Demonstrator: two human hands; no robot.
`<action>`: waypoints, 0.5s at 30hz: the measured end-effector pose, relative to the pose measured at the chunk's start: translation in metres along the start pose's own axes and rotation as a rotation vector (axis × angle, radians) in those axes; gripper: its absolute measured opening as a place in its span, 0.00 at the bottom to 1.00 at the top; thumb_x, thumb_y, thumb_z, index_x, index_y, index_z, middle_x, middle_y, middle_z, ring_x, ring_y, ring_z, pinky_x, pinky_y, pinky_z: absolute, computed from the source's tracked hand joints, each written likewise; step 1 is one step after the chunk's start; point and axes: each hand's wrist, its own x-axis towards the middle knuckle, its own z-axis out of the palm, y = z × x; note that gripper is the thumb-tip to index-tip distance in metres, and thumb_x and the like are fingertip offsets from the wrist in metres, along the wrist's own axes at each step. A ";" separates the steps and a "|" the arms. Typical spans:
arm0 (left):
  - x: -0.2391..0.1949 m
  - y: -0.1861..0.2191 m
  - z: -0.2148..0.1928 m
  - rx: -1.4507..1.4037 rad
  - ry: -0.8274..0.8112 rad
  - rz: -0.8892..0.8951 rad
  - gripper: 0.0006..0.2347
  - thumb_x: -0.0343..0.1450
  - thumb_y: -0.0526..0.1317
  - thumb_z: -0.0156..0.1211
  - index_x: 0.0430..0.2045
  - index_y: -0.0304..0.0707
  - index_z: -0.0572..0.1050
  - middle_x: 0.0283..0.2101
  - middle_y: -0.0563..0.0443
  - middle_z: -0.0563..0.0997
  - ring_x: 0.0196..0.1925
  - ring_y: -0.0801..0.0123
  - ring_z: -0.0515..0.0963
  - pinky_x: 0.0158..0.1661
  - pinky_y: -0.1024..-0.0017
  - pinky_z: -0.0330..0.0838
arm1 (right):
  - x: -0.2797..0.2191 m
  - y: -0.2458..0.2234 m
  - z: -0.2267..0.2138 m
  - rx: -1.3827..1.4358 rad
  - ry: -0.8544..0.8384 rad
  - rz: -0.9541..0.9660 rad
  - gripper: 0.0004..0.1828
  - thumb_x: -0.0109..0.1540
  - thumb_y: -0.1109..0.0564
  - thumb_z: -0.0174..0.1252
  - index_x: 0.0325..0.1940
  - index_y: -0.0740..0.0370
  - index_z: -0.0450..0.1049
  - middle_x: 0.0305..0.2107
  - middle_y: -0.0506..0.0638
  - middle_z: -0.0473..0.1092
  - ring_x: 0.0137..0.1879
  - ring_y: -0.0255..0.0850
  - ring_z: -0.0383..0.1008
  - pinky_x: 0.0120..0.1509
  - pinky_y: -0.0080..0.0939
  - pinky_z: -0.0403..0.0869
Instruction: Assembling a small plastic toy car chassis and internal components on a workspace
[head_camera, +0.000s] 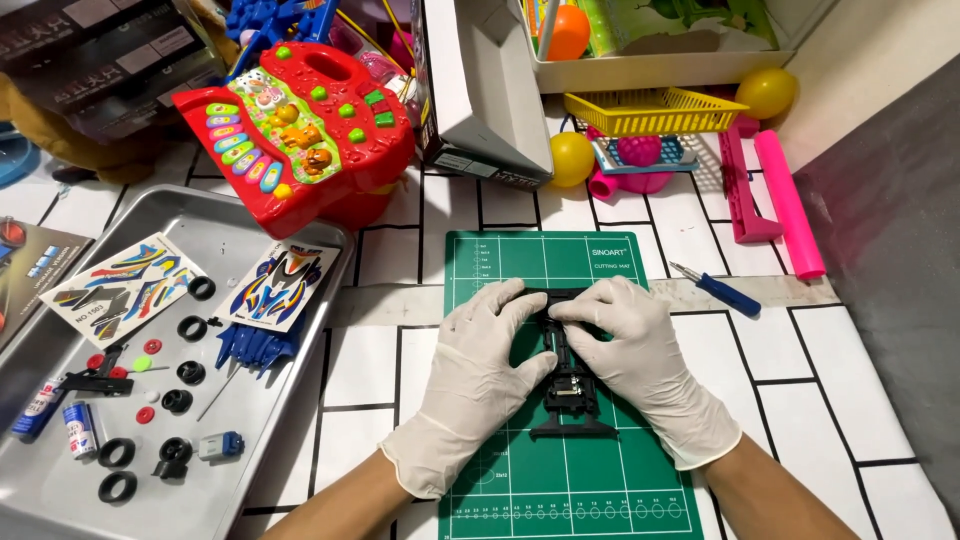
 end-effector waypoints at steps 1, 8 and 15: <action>0.000 0.000 0.001 0.006 -0.008 -0.002 0.28 0.60 0.50 0.76 0.56 0.57 0.74 0.60 0.49 0.75 0.67 0.52 0.71 0.64 0.56 0.61 | -0.001 0.000 0.001 -0.016 0.000 0.006 0.12 0.55 0.65 0.65 0.36 0.48 0.85 0.27 0.42 0.75 0.36 0.41 0.76 0.45 0.42 0.75; -0.003 0.002 -0.001 0.078 -0.054 0.015 0.21 0.64 0.52 0.71 0.52 0.61 0.76 0.62 0.48 0.72 0.69 0.53 0.68 0.64 0.55 0.59 | 0.000 0.000 -0.001 -0.016 -0.020 0.046 0.14 0.52 0.62 0.68 0.39 0.46 0.84 0.25 0.41 0.75 0.34 0.39 0.75 0.45 0.40 0.74; -0.001 0.010 -0.016 0.199 -0.060 0.157 0.20 0.68 0.52 0.63 0.54 0.48 0.77 0.62 0.38 0.73 0.64 0.46 0.70 0.58 0.48 0.62 | 0.002 -0.006 -0.013 -0.092 -0.063 -0.016 0.11 0.59 0.60 0.64 0.45 0.53 0.82 0.34 0.46 0.79 0.39 0.40 0.75 0.49 0.40 0.74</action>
